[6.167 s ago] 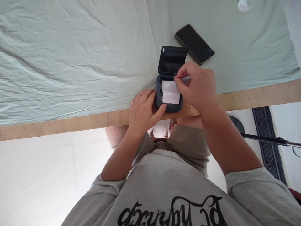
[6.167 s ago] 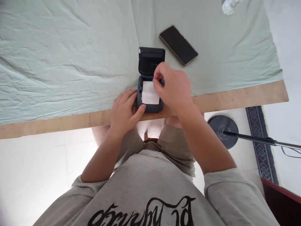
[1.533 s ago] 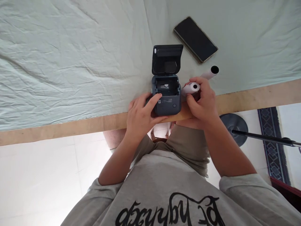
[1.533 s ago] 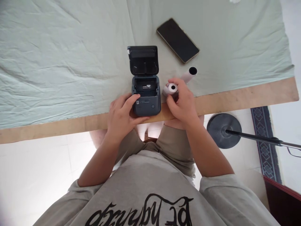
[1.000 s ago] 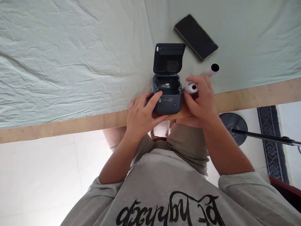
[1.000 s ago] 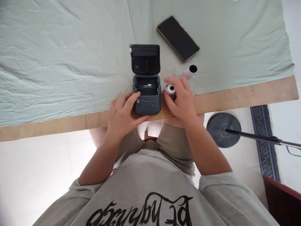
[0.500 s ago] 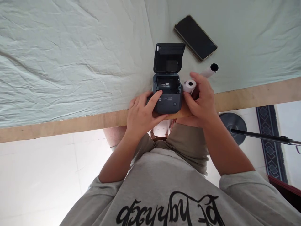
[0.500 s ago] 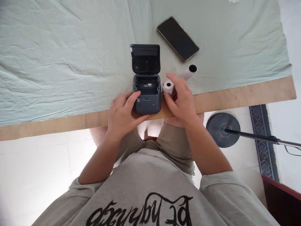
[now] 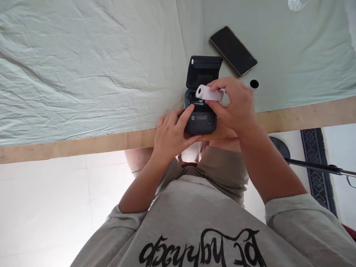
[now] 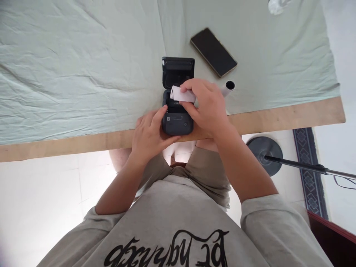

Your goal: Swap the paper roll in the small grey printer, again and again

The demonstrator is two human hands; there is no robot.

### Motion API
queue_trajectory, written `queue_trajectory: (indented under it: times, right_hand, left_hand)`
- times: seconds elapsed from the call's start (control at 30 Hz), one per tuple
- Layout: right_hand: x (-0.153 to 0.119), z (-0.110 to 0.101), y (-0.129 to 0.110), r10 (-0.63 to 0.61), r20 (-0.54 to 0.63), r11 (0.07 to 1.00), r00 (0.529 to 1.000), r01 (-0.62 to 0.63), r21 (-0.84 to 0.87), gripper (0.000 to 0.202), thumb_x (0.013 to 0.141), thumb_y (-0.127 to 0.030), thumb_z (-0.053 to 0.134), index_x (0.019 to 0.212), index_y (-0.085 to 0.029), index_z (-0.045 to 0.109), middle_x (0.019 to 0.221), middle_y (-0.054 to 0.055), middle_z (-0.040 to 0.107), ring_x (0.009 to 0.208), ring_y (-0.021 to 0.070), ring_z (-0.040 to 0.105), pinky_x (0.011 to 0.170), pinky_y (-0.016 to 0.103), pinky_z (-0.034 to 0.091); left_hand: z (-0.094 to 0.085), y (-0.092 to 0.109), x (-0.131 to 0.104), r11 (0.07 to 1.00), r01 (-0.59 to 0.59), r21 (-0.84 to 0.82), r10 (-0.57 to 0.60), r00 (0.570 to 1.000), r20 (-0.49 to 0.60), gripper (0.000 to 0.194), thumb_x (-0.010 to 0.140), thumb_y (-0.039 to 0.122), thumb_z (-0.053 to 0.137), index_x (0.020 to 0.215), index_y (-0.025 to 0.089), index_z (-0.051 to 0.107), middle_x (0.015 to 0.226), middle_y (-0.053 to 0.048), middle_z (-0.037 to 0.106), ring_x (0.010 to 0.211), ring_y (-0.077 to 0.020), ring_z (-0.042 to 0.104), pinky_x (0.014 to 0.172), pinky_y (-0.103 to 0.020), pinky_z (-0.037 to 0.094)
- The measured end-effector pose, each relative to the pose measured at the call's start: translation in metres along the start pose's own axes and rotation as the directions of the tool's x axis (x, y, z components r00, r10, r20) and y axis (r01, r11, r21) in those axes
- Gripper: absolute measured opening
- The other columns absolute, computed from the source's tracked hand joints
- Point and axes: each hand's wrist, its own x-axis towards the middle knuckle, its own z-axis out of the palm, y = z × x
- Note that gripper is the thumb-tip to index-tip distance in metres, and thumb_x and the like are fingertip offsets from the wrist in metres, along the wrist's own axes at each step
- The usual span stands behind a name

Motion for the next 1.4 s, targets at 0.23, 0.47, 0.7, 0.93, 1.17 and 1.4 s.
queue_trajectory:
  times: [0.23,0.47,0.7,0.93,1.17,1.4]
  right_hand:
    - [0.01,0.008,-0.003,-0.008,0.034,0.999,0.999,0.009,-0.046,0.015,0.086,-0.02,0.062,0.096,-0.031,0.062,0.113,0.004,0.076,0.111,0.0315,0.068,0.097,0.053,0.052]
    - [0.003,0.007,0.003,-0.079,-0.017,0.993,0.997,0.08,0.086,0.014,0.083,-0.017,0.066,0.082,-0.029,0.06,0.091,0.002,0.072,0.091,0.024,0.068,0.084,0.043,0.055]
    - [-0.025,0.007,-0.005,-0.139,-0.118,0.972,0.983,0.158,0.173,0.01,0.087,-0.018,0.066,0.085,-0.028,0.068,0.096,0.002,0.073,0.094,0.0212,0.069,0.086,0.041,0.056]
    - [-0.044,0.014,-0.006,-0.148,-0.235,0.968,0.961,0.19,0.166,0.011,0.087,-0.018,0.068,0.081,-0.026,0.071,0.091,0.002,0.071,0.092,0.0209,0.069,0.086,0.043,0.056]
    - [-0.031,0.01,-0.002,-0.05,-0.288,0.997,0.956,0.063,0.036,0.018,0.083,-0.018,0.068,0.099,-0.027,0.065,0.1,0.004,0.072,0.099,0.0239,0.067,0.085,0.044,0.059]
    - [0.001,0.004,-0.003,0.139,0.034,0.986,0.99,-0.141,0.088,0.04,0.076,-0.012,0.071,0.11,-0.031,0.061,0.11,0.0,0.074,0.073,0.017,0.064,0.071,0.038,0.056]
  left_hand:
    - [0.001,0.0,0.0,1.0,0.006,-0.014,-0.006,1.0,-0.015,0.091,0.084,0.071,0.073,0.155,0.024,0.042,0.135,-0.014,0.066,0.117,-0.0344,0.065,0.099,-0.041,0.044]
    - [-0.001,-0.002,0.0,0.989,-0.005,-0.147,0.002,1.0,-0.026,0.088,0.091,0.071,0.061,0.156,0.016,0.039,0.142,-0.019,0.063,0.126,-0.0366,0.063,0.104,-0.045,0.045]
    - [-0.009,-0.008,0.015,0.887,0.139,-0.44,-0.143,0.989,0.025,0.079,0.103,0.074,0.029,0.152,0.014,0.044,0.151,-0.021,0.056,0.14,-0.0336,0.055,0.116,-0.049,0.042]
    - [0.001,-0.001,0.038,0.92,0.108,-0.376,-0.115,0.993,0.005,0.087,0.1,0.079,0.014,0.149,0.015,0.046,0.145,-0.02,0.06,0.136,-0.0353,0.057,0.113,-0.051,0.042]
    - [0.001,0.0,0.035,0.937,0.099,-0.335,-0.09,0.995,0.042,0.077,0.104,0.07,0.021,0.154,0.014,0.041,0.156,-0.02,0.052,0.144,-0.0343,0.05,0.116,-0.049,0.038]
    - [-0.001,-0.003,0.035,0.939,0.088,-0.332,-0.079,0.996,0.042,0.078,0.105,0.069,0.016,0.155,0.014,0.04,0.157,-0.019,0.051,0.144,-0.0335,0.05,0.116,-0.05,0.039]
